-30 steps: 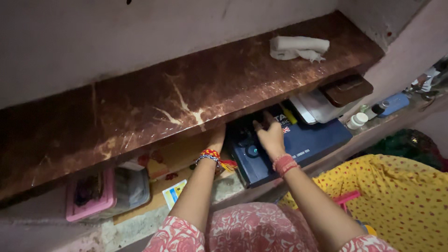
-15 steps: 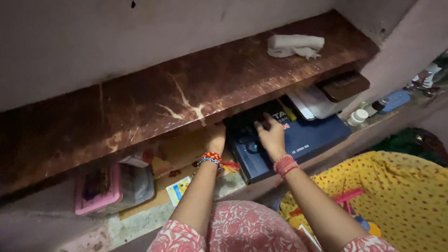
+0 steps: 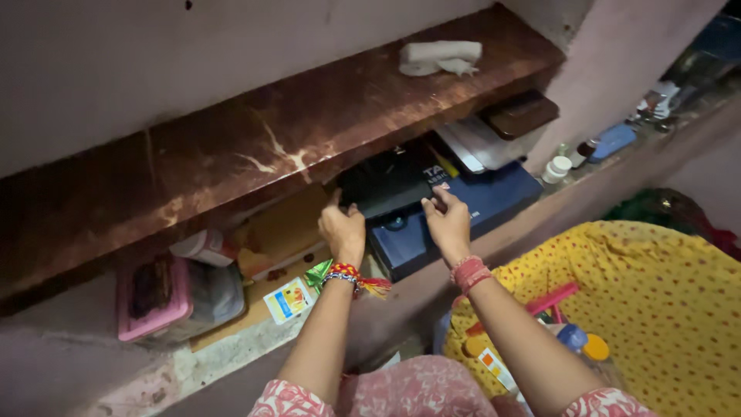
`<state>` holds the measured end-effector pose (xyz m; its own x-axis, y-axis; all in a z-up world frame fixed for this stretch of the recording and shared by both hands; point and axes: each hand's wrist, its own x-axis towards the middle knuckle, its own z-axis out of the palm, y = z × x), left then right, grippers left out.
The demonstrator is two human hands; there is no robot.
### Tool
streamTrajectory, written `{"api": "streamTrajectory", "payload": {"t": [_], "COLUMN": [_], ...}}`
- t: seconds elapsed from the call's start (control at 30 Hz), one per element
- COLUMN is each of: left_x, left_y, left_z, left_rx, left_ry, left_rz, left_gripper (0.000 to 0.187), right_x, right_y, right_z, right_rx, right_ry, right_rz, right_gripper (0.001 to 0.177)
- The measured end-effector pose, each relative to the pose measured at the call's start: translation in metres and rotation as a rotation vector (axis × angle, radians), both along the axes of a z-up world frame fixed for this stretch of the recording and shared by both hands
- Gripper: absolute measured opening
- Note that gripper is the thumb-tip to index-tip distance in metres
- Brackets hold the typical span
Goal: The person wipes a shelf with a cloth, moves containers, wipes a phone, and places various small items including medicine bottles, a case, and a small box into a yellow bassinet.
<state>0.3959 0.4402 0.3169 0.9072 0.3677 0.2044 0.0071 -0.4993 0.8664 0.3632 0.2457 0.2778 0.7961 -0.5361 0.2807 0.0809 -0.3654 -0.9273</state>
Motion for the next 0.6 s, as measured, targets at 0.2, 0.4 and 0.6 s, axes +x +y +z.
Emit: {"api": "streamTrajectory", "payload": {"t": [0.2, 0.4, 0.6], "left_x": [-0.045, -0.087, -0.127], "left_y": [-0.017, -0.056, -0.102], "left_z": [0.013, 0.013, 0.015], "left_rx": [-0.048, -0.154, -0.207], "left_ry": [-0.087, -0.116, -0.146], "left_rz": [-0.091, -0.186, -0.288], "left_gripper": [0.045, 0.043, 0.044], "right_x": [-0.045, -0.096, -0.142], "right_y": [-0.013, -0.048, -0.089], "right_z": [0.003, 0.008, 0.008], "right_rx": [0.033, -0.029, -0.036], "right_ry": [0.062, -0.013, -0.112], "right_rz": [-0.158, -0.263, -0.341], "right_gripper": [0.036, 0.031, 0.029]}}
